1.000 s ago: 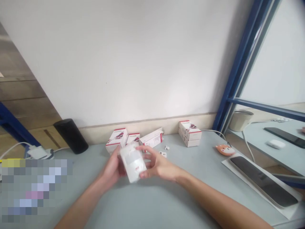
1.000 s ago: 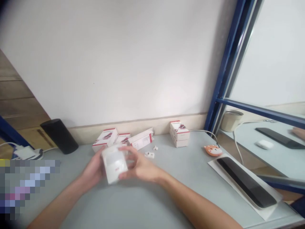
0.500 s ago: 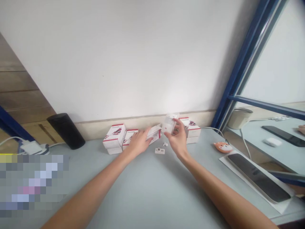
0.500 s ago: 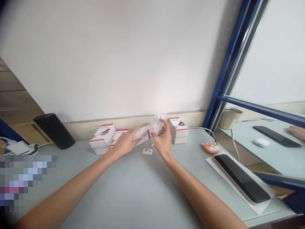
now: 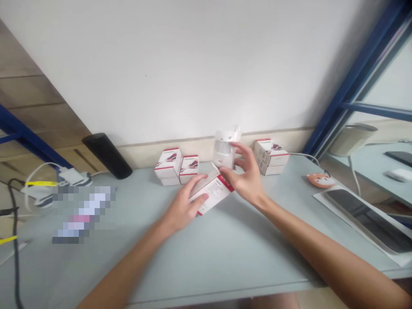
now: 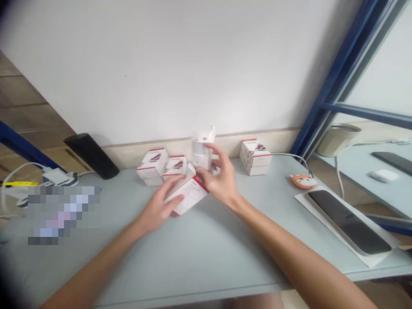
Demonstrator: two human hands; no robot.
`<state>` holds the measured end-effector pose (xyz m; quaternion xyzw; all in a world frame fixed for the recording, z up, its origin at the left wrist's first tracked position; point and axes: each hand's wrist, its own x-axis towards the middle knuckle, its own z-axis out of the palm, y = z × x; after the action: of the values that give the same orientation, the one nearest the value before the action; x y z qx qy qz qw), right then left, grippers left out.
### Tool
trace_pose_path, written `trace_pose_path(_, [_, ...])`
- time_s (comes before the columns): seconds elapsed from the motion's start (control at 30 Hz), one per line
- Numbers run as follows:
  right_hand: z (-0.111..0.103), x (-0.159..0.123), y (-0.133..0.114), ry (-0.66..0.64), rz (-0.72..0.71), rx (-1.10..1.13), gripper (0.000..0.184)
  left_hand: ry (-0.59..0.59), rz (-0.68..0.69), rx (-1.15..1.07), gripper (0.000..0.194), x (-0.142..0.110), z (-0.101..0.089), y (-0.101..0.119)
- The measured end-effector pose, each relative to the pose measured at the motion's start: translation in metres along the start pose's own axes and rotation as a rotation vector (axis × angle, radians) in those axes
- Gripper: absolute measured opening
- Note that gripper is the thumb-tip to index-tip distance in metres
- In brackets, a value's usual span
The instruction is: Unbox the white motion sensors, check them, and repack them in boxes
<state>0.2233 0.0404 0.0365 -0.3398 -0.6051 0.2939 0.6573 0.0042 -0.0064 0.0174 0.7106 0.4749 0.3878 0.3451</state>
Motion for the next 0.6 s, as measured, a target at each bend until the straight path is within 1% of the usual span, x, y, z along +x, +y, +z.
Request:
trace_pose_path(0.07, [0.001, -0.002, -0.001, 0.019, -0.011, 0.026, 0.061, -0.019, 0.035, -0.048, 0.049, 0.0, 0.003, -0.001])
trace_pose_path(0.13, [0.001, -0.003, -0.002, 0.012, -0.007, 0.061, 0.063, -0.041, 0.042, -0.138, 0.051, 0.0, 0.007, -0.003])
trace_pose_path(0.23, [0.005, -0.005, -0.003, 0.013, -0.031, 0.052, 0.061, -0.054, 0.01, -0.28, 0.057, -0.001, 0.01, -0.008])
trace_pose_path(0.33, [0.008, -0.007, -0.002, 0.037, -0.054, 0.055, 0.06, -0.046, -0.045, -0.368, 0.062, -0.002, 0.013, -0.011])
trace_pose_path(0.43, [0.009, -0.009, 0.0, 0.025, -0.046, 0.065, 0.062, 0.008, -0.059, -0.412, 0.06, 0.0, 0.013, -0.012])
trace_pose_path(0.53, [0.009, -0.011, 0.002, -0.02, -0.016, 0.076, 0.064, 0.076, -0.009, -0.424, 0.056, 0.002, 0.01, -0.014])
trace_pose_path(0.6, [0.007, -0.012, 0.005, -0.062, -0.009, 0.069, 0.065, 0.086, 0.01, -0.426, 0.055, 0.003, 0.009, -0.015])
